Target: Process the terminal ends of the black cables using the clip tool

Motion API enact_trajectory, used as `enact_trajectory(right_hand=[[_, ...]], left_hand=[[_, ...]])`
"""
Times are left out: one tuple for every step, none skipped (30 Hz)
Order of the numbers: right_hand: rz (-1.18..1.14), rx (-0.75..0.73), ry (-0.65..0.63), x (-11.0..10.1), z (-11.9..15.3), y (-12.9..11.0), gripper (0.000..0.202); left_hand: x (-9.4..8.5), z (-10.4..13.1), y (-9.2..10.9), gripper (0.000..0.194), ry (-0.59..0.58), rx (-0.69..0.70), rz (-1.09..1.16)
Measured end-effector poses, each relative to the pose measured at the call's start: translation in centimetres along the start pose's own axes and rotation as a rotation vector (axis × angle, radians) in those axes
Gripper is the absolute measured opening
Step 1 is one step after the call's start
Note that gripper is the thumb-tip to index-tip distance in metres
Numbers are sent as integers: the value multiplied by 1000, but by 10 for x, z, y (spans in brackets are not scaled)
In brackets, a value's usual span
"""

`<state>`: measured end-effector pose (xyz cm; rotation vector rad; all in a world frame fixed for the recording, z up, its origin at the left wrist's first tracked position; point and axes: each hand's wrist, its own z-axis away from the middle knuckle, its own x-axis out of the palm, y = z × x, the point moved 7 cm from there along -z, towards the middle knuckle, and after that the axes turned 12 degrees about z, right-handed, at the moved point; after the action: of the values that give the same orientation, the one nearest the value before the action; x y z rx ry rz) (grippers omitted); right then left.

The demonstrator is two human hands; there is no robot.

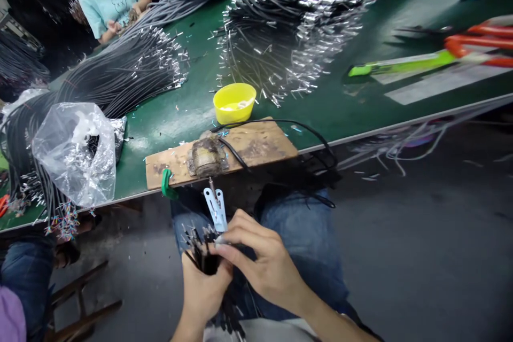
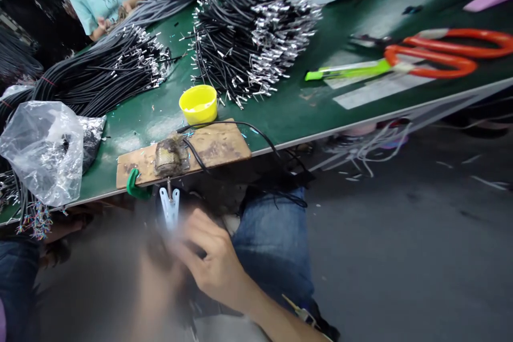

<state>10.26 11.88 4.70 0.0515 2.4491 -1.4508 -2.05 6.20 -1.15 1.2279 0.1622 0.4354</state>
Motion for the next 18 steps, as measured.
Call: enact_trajectory(right_hand=[[-31, 14, 14, 0, 0, 2, 20], [-50, 27, 34, 0, 0, 5, 22], [-55, 34, 62, 0, 1, 7, 24], [-39, 32, 99, -1, 2, 7, 25], [-1, 23, 143, -2, 4, 7, 25], [51, 6, 186, -3, 6, 5, 25], [108, -16, 219, -3, 9, 3, 24], [155, -43, 244, -3, 11, 1, 23], [183, -66, 258, -3, 13, -1, 22], [184, -80, 258, -3, 14, -1, 21], [157, -81, 241, -2, 15, 0, 20], [111, -72, 210, -1, 14, 3, 20], [54, -51, 165, 1, 14, 7, 20], [-7, -20, 108, 3, 13, 12, 21], [-70, 20, 42, 6, 12, 17, 23], [-132, 62, -24, 9, 11, 21, 26], [-187, 107, -77, 12, 11, 26, 30], [-239, 150, -110, 14, 11, 29, 32]], left_hand=[[0, 0, -1, 21, -1, 2, 12], [0, -1, -2, 23, -1, 1, 24], [-1, -1, -3, 25, -1, -4, 33], [-1, -1, -5, 28, 1, -13, 38], [-1, -1, -7, 30, 1, -25, 39], [-1, -1, -9, 31, -1, -36, 38], [-1, -1, -10, 32, -3, -45, 37], [0, -1, -12, 33, -6, -54, 35], [0, -1, -13, 34, -11, -65, 36], [1, -1, -13, 35, -18, -79, 40], [2, -1, -14, 36, -27, -93, 46], [3, -1, -14, 38, -37, -108, 56], [4, -1, -14, 39, -49, -121, 67], [5, -1, -14, 41, -61, -131, 80], [6, -1, -13, 43, -71, -138, 92], [6, -1, -12, 44, -80, -143, 104], [7, -2, -12, 46, -87, -146, 114], [7, -2, -11, 46, -92, -150, 122]])
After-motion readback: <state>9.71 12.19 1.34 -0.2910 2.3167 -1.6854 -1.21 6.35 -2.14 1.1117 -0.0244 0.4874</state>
